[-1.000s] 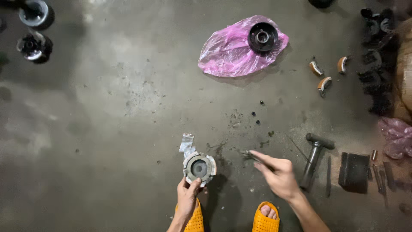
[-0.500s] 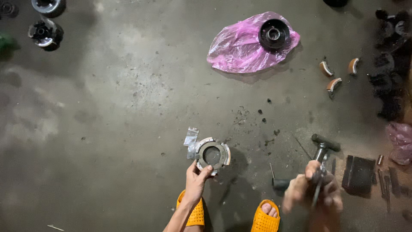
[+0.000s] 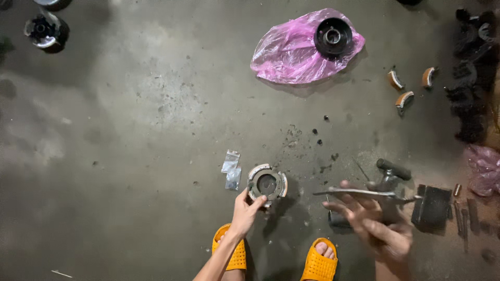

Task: The person uses pliers to remove a metal ring from a circular mechanical part on the floor. They then place the ring aside and continue to manipulate the part with the pliers, occasionally picking up and setting down other small components nearby.

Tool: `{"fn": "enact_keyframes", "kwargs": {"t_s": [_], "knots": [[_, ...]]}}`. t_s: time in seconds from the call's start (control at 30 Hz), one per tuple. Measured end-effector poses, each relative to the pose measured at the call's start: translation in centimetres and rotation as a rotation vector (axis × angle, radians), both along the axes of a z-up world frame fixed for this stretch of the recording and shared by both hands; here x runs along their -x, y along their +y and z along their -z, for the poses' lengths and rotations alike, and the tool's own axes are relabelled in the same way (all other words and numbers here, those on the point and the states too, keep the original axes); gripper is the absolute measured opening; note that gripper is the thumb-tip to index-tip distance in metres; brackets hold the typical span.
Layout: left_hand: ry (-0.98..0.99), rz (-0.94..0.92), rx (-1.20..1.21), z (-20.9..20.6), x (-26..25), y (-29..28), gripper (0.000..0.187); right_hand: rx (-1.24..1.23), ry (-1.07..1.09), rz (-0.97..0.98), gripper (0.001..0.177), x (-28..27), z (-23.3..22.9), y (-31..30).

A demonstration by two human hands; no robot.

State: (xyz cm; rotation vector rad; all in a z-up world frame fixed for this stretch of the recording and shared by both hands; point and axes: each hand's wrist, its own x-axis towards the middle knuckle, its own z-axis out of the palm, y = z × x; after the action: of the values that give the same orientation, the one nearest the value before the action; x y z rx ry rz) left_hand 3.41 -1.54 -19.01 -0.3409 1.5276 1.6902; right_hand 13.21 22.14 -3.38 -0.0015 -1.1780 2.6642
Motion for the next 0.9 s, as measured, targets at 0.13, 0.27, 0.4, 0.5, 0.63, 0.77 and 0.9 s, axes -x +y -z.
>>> {"fn": "enact_keyframes", "kwargs": {"t_s": [0.13, 0.27, 0.4, 0.5, 0.63, 0.77, 0.9], "knots": [[0.082, 0.176, 0.09, 3.8, 1.3, 1.0, 0.029, 0.05, -0.005, -0.089, 0.056, 1.7, 0.7, -0.8], [0.069, 0.362, 0.182, 5.4, 2.3, 2.2, 0.029, 0.207, -0.068, -0.225, 0.051, 1.5, 2.5, -1.4], [0.33, 0.548, 0.525, 5.3, 2.2, 2.5, 0.036, 0.289, -0.095, -0.181, 0.044, 2.6, 0.5, -2.8], [0.535, 0.851, 0.722, 6.8, 1.7, 1.7, 0.047, 0.29, -0.268, -0.069, 0.038, 1.9, 2.6, -2.8], [0.789, 0.888, 0.876, 0.1, 1.9, 2.8, 0.033, 0.131, -0.328, -0.035, 0.035, 2.0, 3.3, -2.7], [0.403, 0.511, -0.038, -9.9, 3.4, 4.2, 0.032, -0.055, -0.41, -0.048, 0.037, 1.1, 5.4, -2.1], [0.612, 0.585, -0.151, -10.7, 3.2, 3.2, 0.013, -0.662, -0.849, -0.45, 0.041, -0.5, 6.0, 2.2]]}}
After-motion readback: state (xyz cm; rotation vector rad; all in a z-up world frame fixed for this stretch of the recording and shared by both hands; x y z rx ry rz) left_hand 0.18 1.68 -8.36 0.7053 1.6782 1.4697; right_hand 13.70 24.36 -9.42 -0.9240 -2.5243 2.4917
